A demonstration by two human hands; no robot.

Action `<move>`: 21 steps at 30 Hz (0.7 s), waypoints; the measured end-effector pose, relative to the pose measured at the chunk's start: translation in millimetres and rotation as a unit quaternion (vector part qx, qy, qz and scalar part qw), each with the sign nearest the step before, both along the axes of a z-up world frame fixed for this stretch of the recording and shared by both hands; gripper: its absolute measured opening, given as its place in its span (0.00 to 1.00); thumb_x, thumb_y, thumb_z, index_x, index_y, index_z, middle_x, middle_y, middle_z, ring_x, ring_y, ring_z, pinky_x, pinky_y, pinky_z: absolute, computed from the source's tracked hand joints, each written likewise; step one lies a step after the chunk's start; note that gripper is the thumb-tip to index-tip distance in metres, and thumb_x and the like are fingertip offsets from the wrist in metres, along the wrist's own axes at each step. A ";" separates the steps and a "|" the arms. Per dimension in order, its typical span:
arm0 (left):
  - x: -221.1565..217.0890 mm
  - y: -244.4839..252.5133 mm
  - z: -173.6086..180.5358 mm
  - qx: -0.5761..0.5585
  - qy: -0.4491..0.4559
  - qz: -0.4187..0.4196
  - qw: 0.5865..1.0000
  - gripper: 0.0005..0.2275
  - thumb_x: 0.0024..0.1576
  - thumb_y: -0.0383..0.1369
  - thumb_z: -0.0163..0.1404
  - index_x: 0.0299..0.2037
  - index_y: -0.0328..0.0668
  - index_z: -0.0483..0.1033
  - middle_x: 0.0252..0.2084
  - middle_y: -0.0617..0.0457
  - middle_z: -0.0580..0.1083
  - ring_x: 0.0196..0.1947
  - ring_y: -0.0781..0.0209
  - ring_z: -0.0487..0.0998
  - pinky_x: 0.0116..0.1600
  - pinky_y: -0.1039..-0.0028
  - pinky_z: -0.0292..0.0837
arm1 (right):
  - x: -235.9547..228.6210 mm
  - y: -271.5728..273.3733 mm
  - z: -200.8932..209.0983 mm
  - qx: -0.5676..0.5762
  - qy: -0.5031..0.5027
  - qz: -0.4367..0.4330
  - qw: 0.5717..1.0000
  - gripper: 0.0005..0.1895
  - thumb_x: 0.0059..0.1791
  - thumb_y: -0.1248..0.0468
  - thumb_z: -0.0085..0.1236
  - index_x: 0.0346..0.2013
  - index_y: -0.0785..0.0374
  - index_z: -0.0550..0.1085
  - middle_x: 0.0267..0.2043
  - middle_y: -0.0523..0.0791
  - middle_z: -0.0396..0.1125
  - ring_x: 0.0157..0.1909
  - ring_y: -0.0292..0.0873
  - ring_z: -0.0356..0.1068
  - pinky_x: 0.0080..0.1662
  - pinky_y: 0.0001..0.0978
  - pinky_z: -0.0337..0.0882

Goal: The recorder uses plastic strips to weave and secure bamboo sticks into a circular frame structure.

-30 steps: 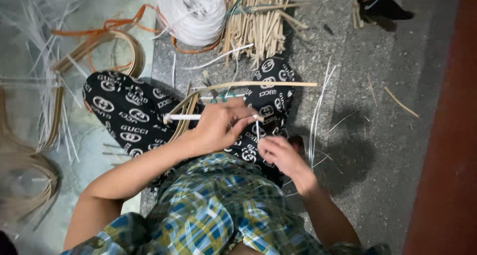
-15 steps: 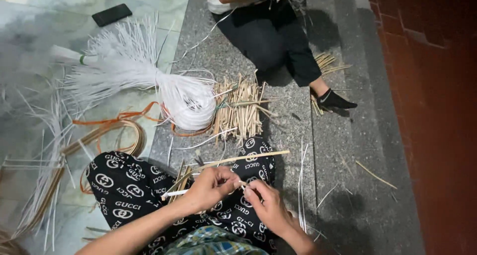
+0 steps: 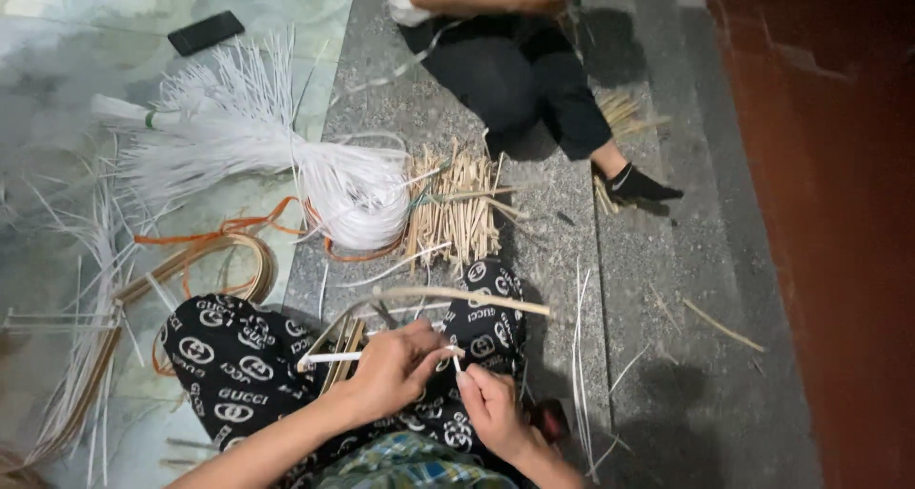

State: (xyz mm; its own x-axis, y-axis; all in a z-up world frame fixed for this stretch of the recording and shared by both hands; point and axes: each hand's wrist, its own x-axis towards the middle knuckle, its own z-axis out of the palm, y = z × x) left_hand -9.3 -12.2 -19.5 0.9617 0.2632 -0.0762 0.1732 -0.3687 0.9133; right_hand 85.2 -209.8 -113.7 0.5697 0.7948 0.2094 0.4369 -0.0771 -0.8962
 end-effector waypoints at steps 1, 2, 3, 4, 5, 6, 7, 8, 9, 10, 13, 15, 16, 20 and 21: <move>-4.4 -4.4 -4.0 0.053 -0.017 -0.003 0.998 0.06 0.56 0.29 0.56 0.39 0.37 0.82 0.30 0.46 0.76 0.27 0.52 0.76 0.32 0.64 0.70 | -9.0 -9.2 -6.5 -0.031 0.032 -0.007 0.999 0.16 0.55 0.66 0.52 0.24 0.67 0.65 0.18 0.47 0.54 0.20 0.39 0.57 0.24 0.38 0.55; -8.9 -8.3 -9.4 0.106 -0.034 -0.008 0.994 0.08 0.55 0.28 0.55 0.44 0.38 0.82 0.31 0.43 0.75 0.29 0.46 0.76 0.33 0.61 0.70 | -18.3 -18.1 -14.0 -0.062 0.064 -0.014 0.996 0.17 0.56 0.65 0.52 0.24 0.67 0.63 0.18 0.48 0.50 0.21 0.39 0.53 0.24 0.38 0.53; -7.0 -12.7 -6.8 0.092 -0.017 -0.010 0.996 0.08 0.55 0.28 0.55 0.44 0.38 0.82 0.31 0.43 0.75 0.29 0.46 0.76 0.33 0.61 0.70 | -13.2 -23.4 8.4 -0.077 0.081 -0.015 0.994 0.17 0.56 0.65 0.52 0.24 0.67 0.63 0.18 0.48 0.50 0.21 0.39 0.53 0.24 0.38 0.53; -5.2 -16.3 -5.9 0.079 -0.042 -0.006 0.996 0.07 0.58 0.29 0.54 0.43 0.38 0.82 0.31 0.44 0.75 0.30 0.48 0.77 0.33 0.62 0.70 | -6.8 -26.9 28.7 -0.096 0.101 0.031 0.990 0.16 0.56 0.64 0.52 0.25 0.67 0.65 0.18 0.46 0.55 0.21 0.38 0.56 0.25 0.35 0.57; -3.3 -20.6 -7.1 0.065 -0.067 0.003 0.996 0.06 0.60 0.30 0.53 0.42 0.38 0.82 0.31 0.44 0.75 0.30 0.49 0.77 0.34 0.63 0.70 | 2.4 -29.7 47.0 -0.115 0.121 0.080 0.983 0.15 0.56 0.64 0.51 0.25 0.66 0.68 0.19 0.44 0.60 0.21 0.37 0.60 0.25 0.33 0.61; 0.1 -22.5 -14.9 0.050 -0.050 0.006 0.997 0.06 0.60 0.30 0.53 0.42 0.38 0.82 0.31 0.44 0.75 0.30 0.49 0.77 0.34 0.63 0.70 | 12.6 -36.7 58.1 -0.128 0.138 0.083 0.979 0.15 0.56 0.64 0.51 0.25 0.66 0.68 0.19 0.44 0.60 0.21 0.37 0.60 0.25 0.33 0.61; 8.4 -19.6 -21.5 -0.077 -0.043 0.027 0.996 0.07 0.62 0.31 0.53 0.43 0.37 0.81 0.31 0.50 0.75 0.30 0.58 0.75 0.34 0.69 0.70 | 30.9 -36.9 68.6 -0.080 0.089 0.127 0.985 0.10 0.55 0.65 0.51 0.31 0.64 0.72 0.23 0.42 0.65 0.24 0.36 0.66 0.27 0.29 0.65; 15.8 -17.0 -27.2 -0.202 -0.036 0.050 0.977 0.08 0.64 0.33 0.53 0.43 0.35 0.80 0.31 0.56 0.76 0.30 0.67 0.73 0.35 0.75 0.70 | 49.2 -36.3 79.7 -0.029 0.041 0.169 0.984 0.08 0.55 0.66 0.51 0.36 0.62 0.77 0.27 0.41 0.71 0.26 0.35 0.71 0.28 0.25 0.69; 18.5 -11.1 -20.4 -0.203 -0.033 0.055 0.977 0.08 0.64 0.33 0.53 0.43 0.35 0.80 0.31 0.56 0.76 0.30 0.67 0.73 0.35 0.75 0.70 | 56.7 -31.7 94.2 -0.030 0.045 0.173 0.983 0.08 0.55 0.66 0.51 0.36 0.62 0.77 0.27 0.41 0.71 0.26 0.35 0.71 0.28 0.25 0.69; 20.9 -6.1 -13.0 -0.352 0.028 0.068 0.933 0.08 0.64 0.32 0.52 0.43 0.35 0.80 0.29 0.58 0.73 0.26 0.70 0.68 0.30 0.79 0.61 | 64.0 -27.9 109.4 -0.110 0.074 0.114 0.985 0.07 0.54 0.67 0.51 0.39 0.60 0.78 0.28 0.41 0.73 0.27 0.35 0.74 0.29 0.26 0.72; 27.9 -0.6 4.2 -0.546 0.082 0.060 0.832 0.06 0.64 0.29 0.51 0.44 0.34 0.79 0.28 0.59 0.72 0.22 0.73 0.65 0.25 0.82 0.55 | 79.4 -13.6 137.5 -0.082 -0.059 0.060 0.993 0.07 0.53 0.69 0.56 0.45 0.61 0.77 0.37 0.44 0.74 0.36 0.40 0.76 0.36 0.29 0.75; 30.3 -0.3 11.0 -0.595 0.076 0.043 0.799 0.06 0.63 0.27 0.51 0.44 0.33 0.79 0.29 0.57 0.73 0.23 0.73 0.66 0.26 0.82 0.57 | 84.7 -3.7 145.9 0.032 -0.220 0.070 0.972 0.11 0.52 0.71 0.61 0.49 0.63 0.75 0.45 0.47 0.72 0.44 0.43 0.75 0.43 0.32 0.76; 30.5 -3.0 12.8 -0.612 0.070 0.032 0.787 0.06 0.63 0.26 0.50 0.45 0.32 0.78 0.30 0.56 0.73 0.24 0.72 0.67 0.27 0.81 0.58 | 85.7 -1.9 148.2 0.037 -0.259 0.083 0.962 0.13 0.49 0.71 0.64 0.48 0.61 0.76 0.45 0.46 0.72 0.44 0.44 0.75 0.43 0.33 0.75; 36.9 -12.6 9.9 -0.646 0.065 0.001 0.760 0.06 0.63 0.23 0.50 0.47 0.29 0.77 0.33 0.53 0.74 0.25 0.71 0.67 0.28 0.80 0.58 | 95.6 2.2 153.0 0.039 -0.310 0.125 0.942 0.19 0.42 0.70 0.67 0.48 0.56 0.77 0.44 0.42 0.72 0.45 0.47 0.74 0.45 0.36 0.75; 39.7 -14.4 13.0 -0.648 0.068 0.001 0.758 0.06 0.63 0.23 0.50 0.47 0.29 0.77 0.33 0.53 0.74 0.25 0.71 0.67 0.28 0.80 0.58 | 96.9 -0.2 153.5 0.036 -0.309 0.124 0.942 0.19 0.42 0.70 0.67 0.48 0.56 0.77 0.44 0.42 0.72 0.45 0.47 0.74 0.45 0.36 0.75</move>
State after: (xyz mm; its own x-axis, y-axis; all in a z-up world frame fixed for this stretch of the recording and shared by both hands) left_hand 30.5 -26.6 -6.5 0.9219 -0.1165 -0.3695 0.2973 0.8244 0.4816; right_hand 182.1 -210.0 39.8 0.1200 0.8585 0.4985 0.8731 0.1477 -0.4646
